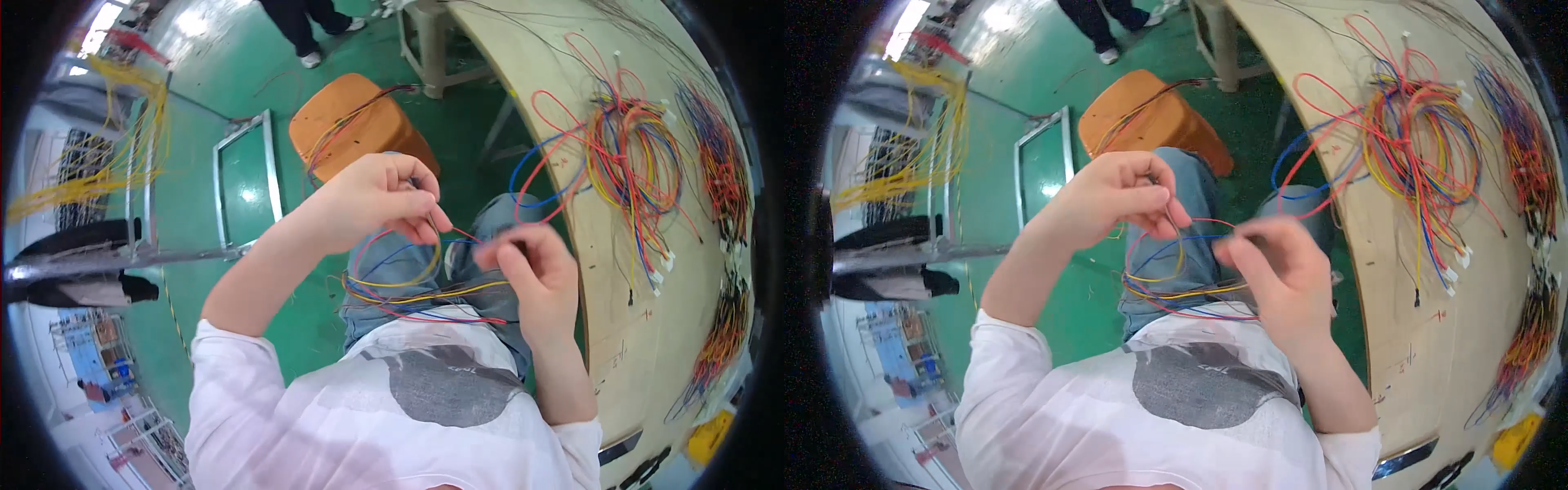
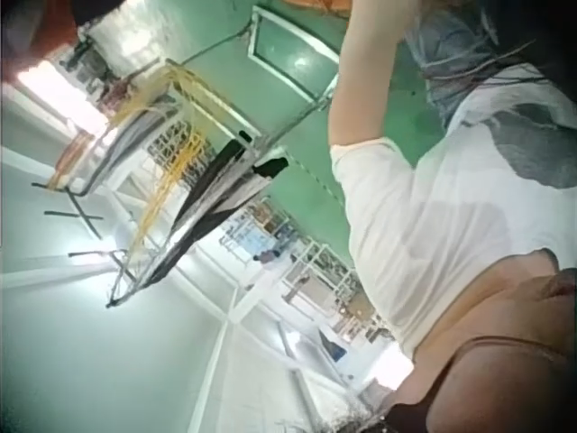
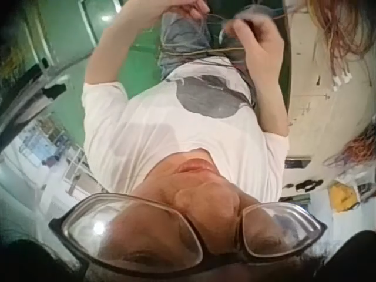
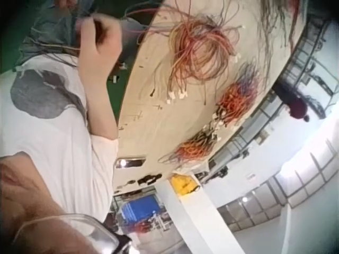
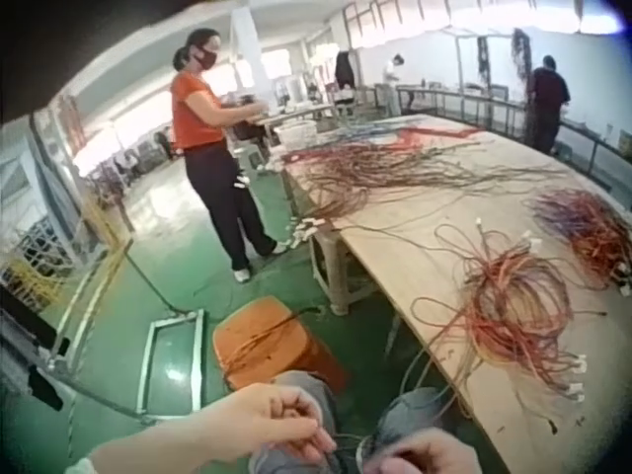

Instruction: Assembling and securing a bundle of colored wires with electrical tape to create a wire harness.

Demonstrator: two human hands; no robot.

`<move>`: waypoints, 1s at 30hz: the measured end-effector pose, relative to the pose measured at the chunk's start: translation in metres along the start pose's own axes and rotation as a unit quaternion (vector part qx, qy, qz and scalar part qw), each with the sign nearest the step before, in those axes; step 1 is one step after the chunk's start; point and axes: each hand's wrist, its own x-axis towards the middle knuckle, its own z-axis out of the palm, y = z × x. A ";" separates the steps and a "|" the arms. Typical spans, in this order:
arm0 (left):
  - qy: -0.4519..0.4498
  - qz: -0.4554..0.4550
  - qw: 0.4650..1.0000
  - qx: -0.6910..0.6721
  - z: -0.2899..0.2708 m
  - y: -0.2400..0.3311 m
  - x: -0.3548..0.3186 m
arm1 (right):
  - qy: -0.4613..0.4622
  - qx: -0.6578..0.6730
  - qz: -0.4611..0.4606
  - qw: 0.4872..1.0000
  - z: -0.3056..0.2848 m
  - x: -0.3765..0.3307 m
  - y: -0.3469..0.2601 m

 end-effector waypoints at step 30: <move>0.053 0.085 0.995 0.004 0.001 -0.026 -0.068 | -0.133 -0.204 -0.049 0.969 0.061 0.026 -0.014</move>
